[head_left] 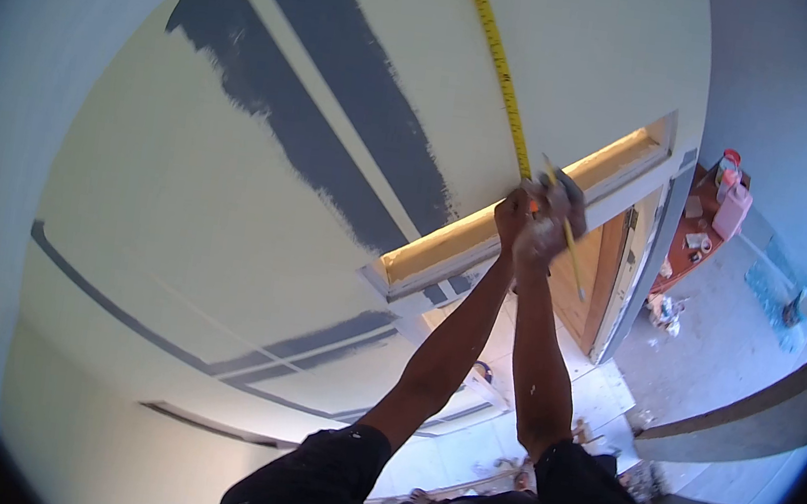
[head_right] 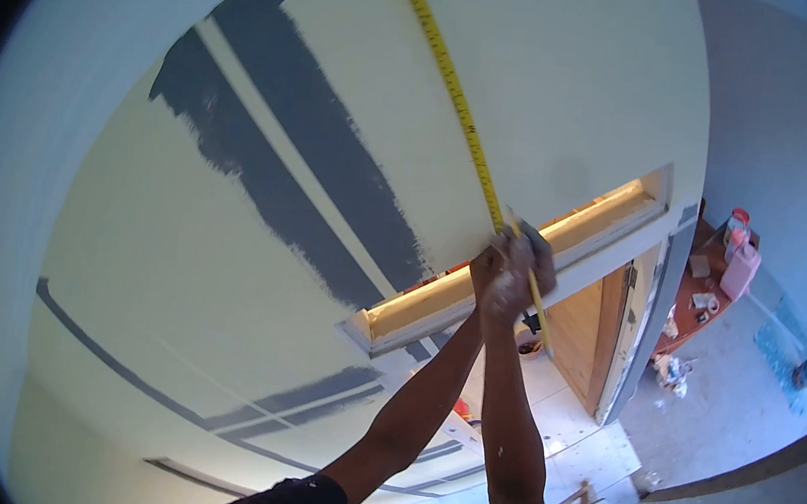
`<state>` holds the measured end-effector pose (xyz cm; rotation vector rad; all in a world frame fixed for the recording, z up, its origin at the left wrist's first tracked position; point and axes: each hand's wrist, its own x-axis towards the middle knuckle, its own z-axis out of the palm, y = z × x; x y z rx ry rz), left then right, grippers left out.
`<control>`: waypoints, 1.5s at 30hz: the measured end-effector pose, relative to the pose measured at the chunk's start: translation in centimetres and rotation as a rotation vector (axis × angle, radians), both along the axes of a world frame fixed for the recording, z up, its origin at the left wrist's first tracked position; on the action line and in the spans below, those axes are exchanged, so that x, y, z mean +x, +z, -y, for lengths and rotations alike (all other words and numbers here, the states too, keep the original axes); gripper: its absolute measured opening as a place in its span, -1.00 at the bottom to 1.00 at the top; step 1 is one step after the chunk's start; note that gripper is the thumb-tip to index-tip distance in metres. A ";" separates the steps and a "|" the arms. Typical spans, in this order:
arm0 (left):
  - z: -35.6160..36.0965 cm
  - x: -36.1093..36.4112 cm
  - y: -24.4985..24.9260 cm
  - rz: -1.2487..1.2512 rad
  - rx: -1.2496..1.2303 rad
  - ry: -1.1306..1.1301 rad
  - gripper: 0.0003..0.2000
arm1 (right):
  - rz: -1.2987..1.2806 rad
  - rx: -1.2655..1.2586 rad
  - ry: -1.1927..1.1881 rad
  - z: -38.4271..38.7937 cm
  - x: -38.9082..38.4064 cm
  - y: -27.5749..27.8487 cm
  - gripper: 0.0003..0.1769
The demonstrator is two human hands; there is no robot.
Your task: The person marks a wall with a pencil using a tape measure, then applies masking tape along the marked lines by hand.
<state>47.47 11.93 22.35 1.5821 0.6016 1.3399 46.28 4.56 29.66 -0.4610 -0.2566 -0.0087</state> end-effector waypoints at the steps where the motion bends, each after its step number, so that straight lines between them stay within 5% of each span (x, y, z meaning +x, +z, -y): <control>1: 0.6 -0.1 -0.3 0.020 -0.010 -0.028 -0.73 | 0.032 -0.156 -0.099 1.6 -0.2 -1.4 -0.72; 3: 1.6 -1.0 -2.0 0.032 0.002 -0.071 -0.74 | 0.208 -0.241 -0.290 4.4 -0.8 -5.1 -0.66; 6: 5.0 -4.9 -3.2 -0.072 0.143 -0.115 -0.66 | 0.027 -0.206 -0.119 9.0 -2.8 -9.5 -0.63; 12: 11.8 -14.4 -7.6 -0.091 -0.190 -0.321 -0.64 | 0.040 -0.631 -0.004 16.2 -6.3 -19.4 -0.65; 13: 12.5 -16.6 -7.5 -0.254 -0.181 -0.269 -0.64 | 0.022 -0.678 0.024 17.1 -6.8 -20.9 -0.65; 17: 14.1 -22.5 -13.0 -0.138 -0.277 -0.150 -0.67 | 0.017 -0.798 0.097 20.6 -9.7 -24.0 -0.66; 23: 13.4 -30.6 -14.3 -0.114 -0.371 -0.023 -0.68 | 0.002 -0.947 0.118 23.2 -13.1 -26.7 -0.63; 29: 8.0 -33.7 -7.5 -0.082 -0.269 0.272 -0.64 | 0.042 -0.943 0.141 22.0 -15.5 -26.0 -0.61; 31: 5.1 -34.9 -5.8 -0.365 -0.206 0.411 -0.62 | 0.073 -0.936 0.145 21.2 -16.5 -25.0 -0.60; 37: 0.5 -34.3 -1.2 0.056 -0.163 0.337 -0.60 | 0.095 -0.805 0.231 19.1 -19.5 -22.5 -0.65; 45: -0.6 -33.1 2.4 -0.042 -0.079 0.457 -0.59 | 0.259 -0.613 0.286 14.1 -22.7 -13.4 -0.71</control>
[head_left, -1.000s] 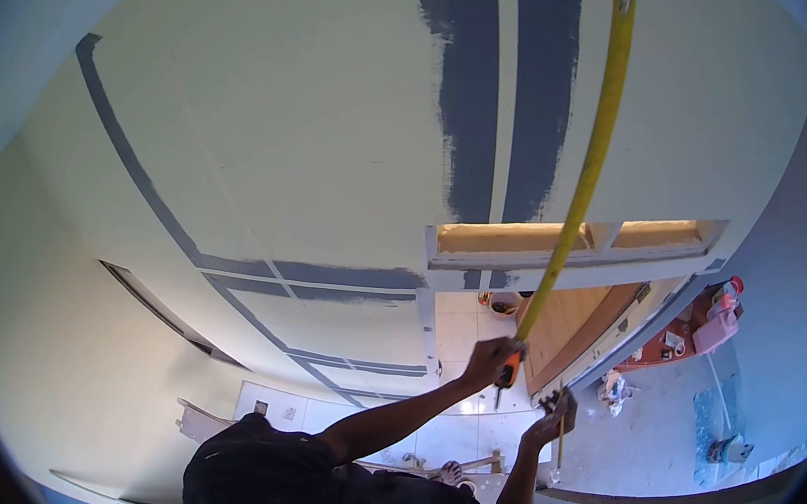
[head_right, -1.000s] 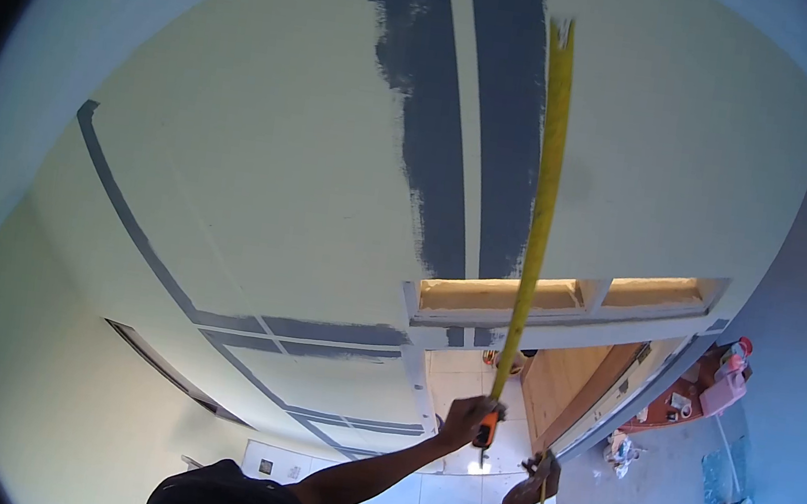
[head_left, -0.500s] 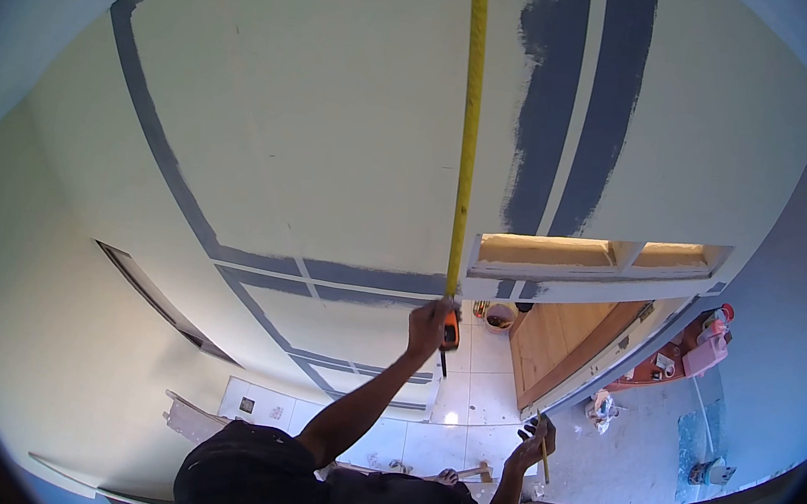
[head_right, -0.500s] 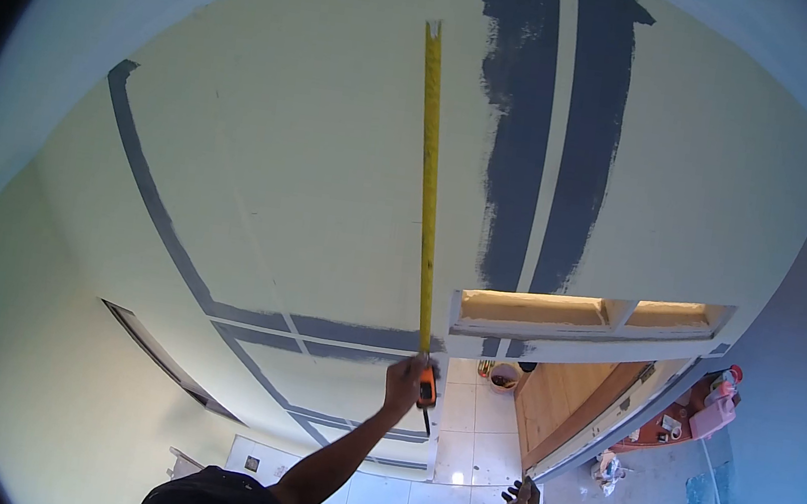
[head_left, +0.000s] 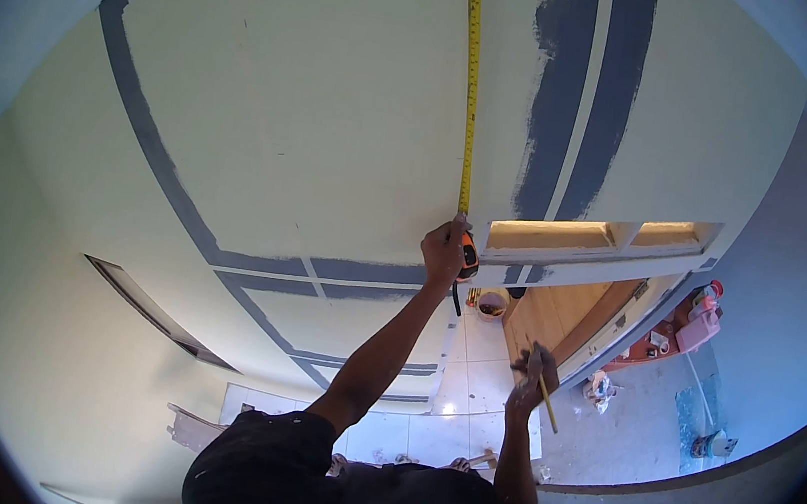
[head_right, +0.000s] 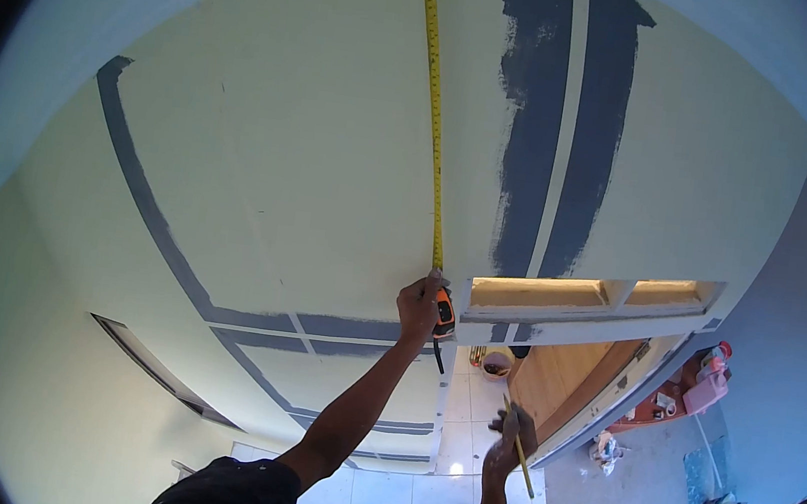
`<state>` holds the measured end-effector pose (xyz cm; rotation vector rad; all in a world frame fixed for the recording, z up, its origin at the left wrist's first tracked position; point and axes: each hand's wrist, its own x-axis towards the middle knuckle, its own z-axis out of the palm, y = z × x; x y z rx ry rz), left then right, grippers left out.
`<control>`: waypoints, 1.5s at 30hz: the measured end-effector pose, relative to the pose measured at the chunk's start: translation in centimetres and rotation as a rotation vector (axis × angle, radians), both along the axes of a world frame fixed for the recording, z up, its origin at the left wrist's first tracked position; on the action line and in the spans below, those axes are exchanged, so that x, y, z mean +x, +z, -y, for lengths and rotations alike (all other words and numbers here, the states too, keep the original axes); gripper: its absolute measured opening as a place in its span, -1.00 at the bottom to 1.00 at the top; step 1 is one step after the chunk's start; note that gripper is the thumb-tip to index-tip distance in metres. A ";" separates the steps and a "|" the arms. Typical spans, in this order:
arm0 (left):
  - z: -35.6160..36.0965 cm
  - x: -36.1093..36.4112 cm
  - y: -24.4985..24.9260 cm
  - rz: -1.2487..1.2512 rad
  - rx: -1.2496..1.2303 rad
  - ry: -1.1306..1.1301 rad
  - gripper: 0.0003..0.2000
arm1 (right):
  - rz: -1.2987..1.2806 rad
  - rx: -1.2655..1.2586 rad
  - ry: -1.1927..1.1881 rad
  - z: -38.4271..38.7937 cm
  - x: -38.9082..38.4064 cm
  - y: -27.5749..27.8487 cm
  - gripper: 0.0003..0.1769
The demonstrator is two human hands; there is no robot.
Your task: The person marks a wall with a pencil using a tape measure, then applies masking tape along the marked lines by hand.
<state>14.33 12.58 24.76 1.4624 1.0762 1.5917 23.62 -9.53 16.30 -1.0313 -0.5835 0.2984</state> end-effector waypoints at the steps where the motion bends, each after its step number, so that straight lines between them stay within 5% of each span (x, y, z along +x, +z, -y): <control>1: 0.2 0.1 0.5 -0.014 0.009 0.042 -0.60 | 0.051 0.051 0.012 -1.1 -0.6 1.8 -0.73; 6: -0.2 0.5 0.7 -0.086 0.047 0.126 -0.61 | 0.298 0.226 -0.034 -7.2 -4.0 10.2 -0.75; 13: -1.8 0.7 -1.5 -0.125 0.075 0.111 -0.70 | 0.137 0.392 0.013 -16.3 -7.7 15.7 -0.74; 16: -2.0 0.4 -2.7 -0.056 0.148 0.000 -0.83 | 0.121 0.313 -0.005 -18.7 -8.2 15.4 -0.77; 20: -1.6 1.0 -2.6 -0.040 0.405 0.219 -0.68 | 0.200 0.163 -0.025 -19.0 -8.5 15.9 -0.81; 26: -2.0 -0.1 -2.6 -0.044 0.298 0.125 -0.68 | 0.148 0.335 -0.042 -21.5 -9.0 15.0 -0.79; 45: -2.2 -1.2 -2.5 -0.034 0.244 0.061 -0.67 | 0.191 0.283 -0.056 -21.6 -9.3 16.2 -0.78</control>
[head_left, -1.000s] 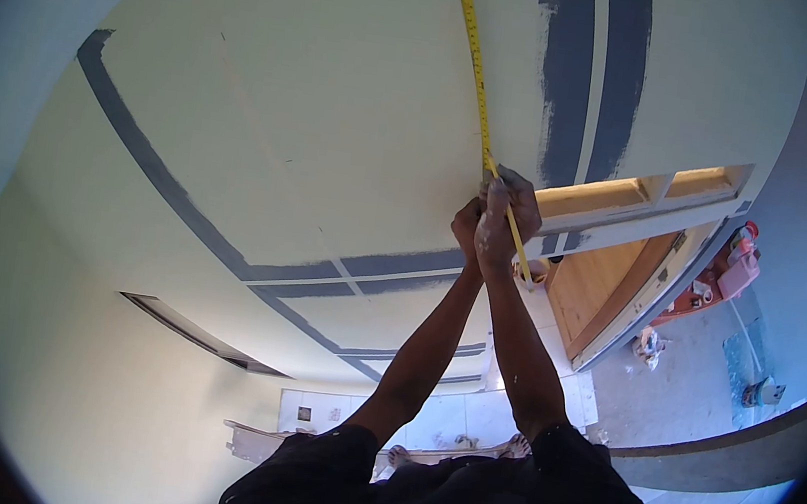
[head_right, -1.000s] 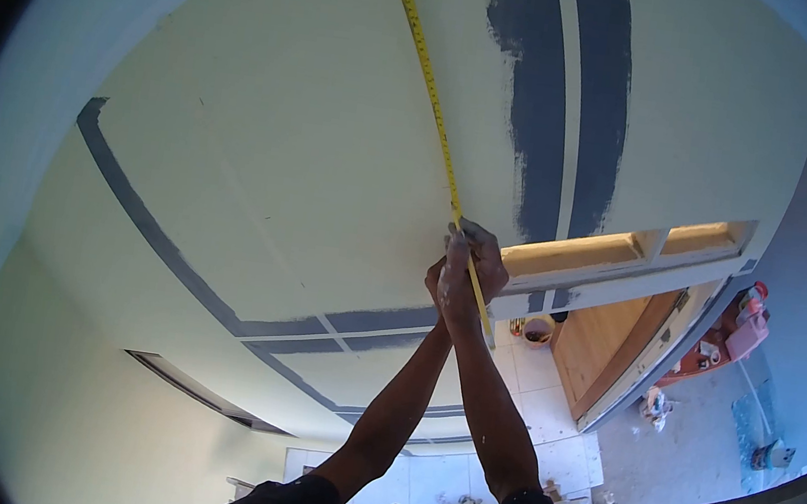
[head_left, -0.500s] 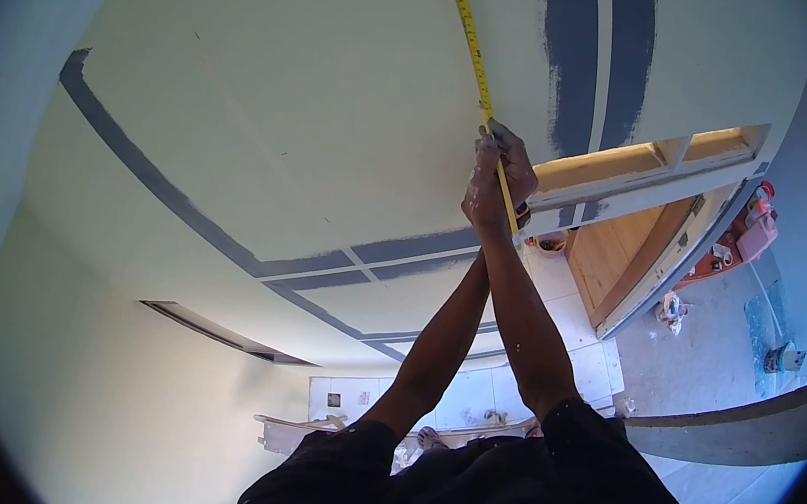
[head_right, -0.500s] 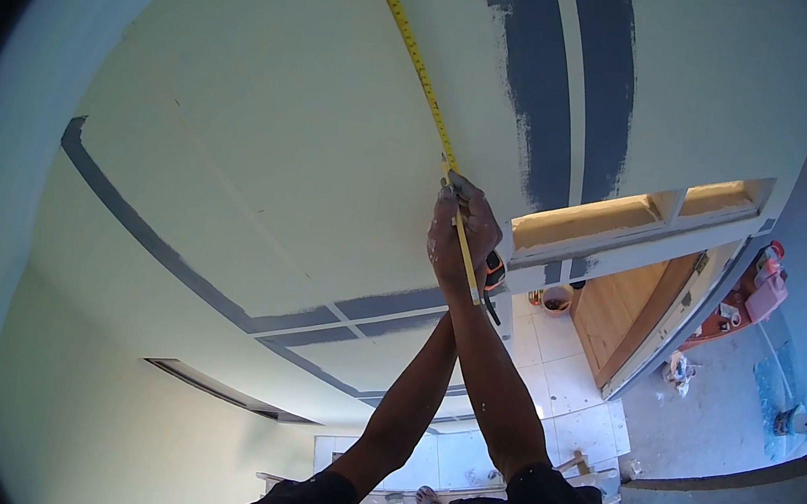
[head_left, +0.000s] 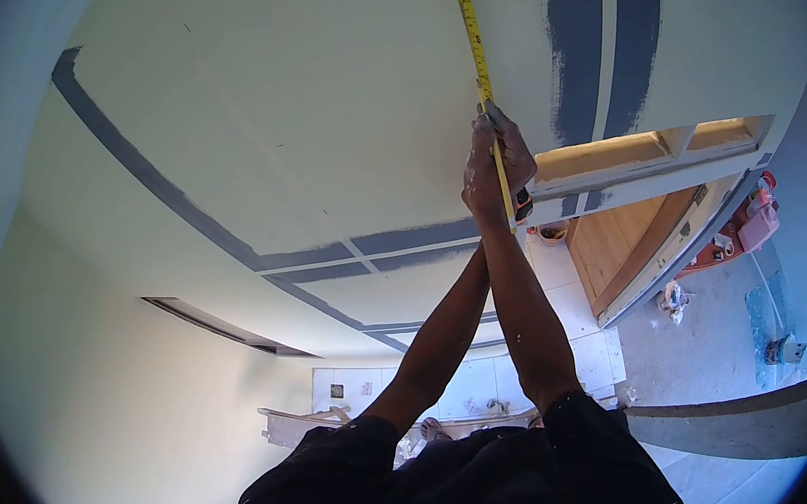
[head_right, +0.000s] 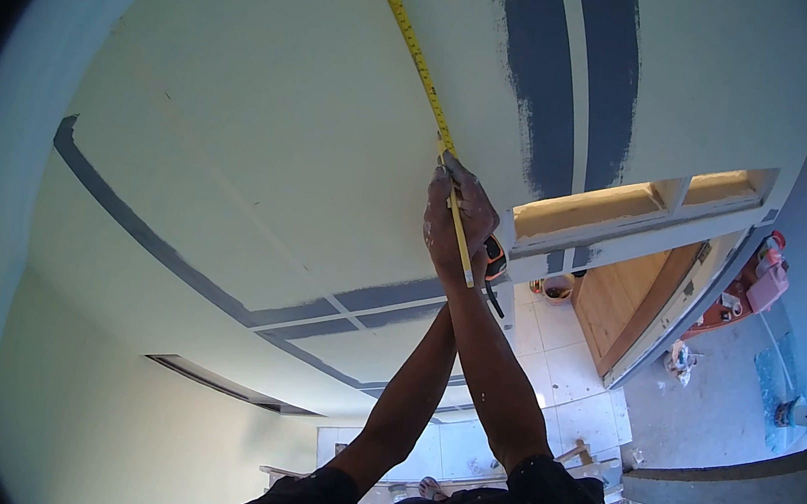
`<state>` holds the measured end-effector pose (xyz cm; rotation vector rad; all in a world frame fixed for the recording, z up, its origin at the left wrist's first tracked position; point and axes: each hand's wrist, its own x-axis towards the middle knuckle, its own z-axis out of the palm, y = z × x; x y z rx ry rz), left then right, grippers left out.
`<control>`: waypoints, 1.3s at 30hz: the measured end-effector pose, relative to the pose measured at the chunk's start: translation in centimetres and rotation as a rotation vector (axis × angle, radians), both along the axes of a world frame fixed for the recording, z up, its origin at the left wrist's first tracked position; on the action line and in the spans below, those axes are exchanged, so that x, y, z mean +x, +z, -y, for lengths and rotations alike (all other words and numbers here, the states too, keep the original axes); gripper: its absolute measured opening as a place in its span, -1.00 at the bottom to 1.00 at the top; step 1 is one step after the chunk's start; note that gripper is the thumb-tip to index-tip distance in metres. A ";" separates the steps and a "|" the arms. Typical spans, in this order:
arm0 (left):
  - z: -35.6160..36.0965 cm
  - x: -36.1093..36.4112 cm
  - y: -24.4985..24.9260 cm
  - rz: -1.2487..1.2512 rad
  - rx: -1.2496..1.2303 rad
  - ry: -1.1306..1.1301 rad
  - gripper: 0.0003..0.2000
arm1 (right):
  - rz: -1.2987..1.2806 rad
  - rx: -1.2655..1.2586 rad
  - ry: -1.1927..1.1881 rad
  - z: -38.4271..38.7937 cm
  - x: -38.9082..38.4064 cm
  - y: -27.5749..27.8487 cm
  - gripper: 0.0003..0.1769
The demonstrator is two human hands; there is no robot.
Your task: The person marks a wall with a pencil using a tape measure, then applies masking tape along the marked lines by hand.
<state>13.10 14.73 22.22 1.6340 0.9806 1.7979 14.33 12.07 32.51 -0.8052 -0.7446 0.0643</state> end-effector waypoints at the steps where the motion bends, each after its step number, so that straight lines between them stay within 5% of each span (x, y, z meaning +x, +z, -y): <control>1: 0.0 0.0 0.0 0.001 -0.003 0.000 -0.67 | -0.014 0.003 0.007 0.1 0.0 0.2 -0.78; 33: 0.3 0.3 -1.3 0.030 -0.076 -0.095 -0.64 | -0.077 0.026 -0.014 -1.1 0.3 -0.5 -0.78; 39: 0.5 0.1 -2.3 0.073 -0.140 -0.163 -0.64 | 0.435 -0.093 -0.302 1.9 -0.1 -1.0 -0.74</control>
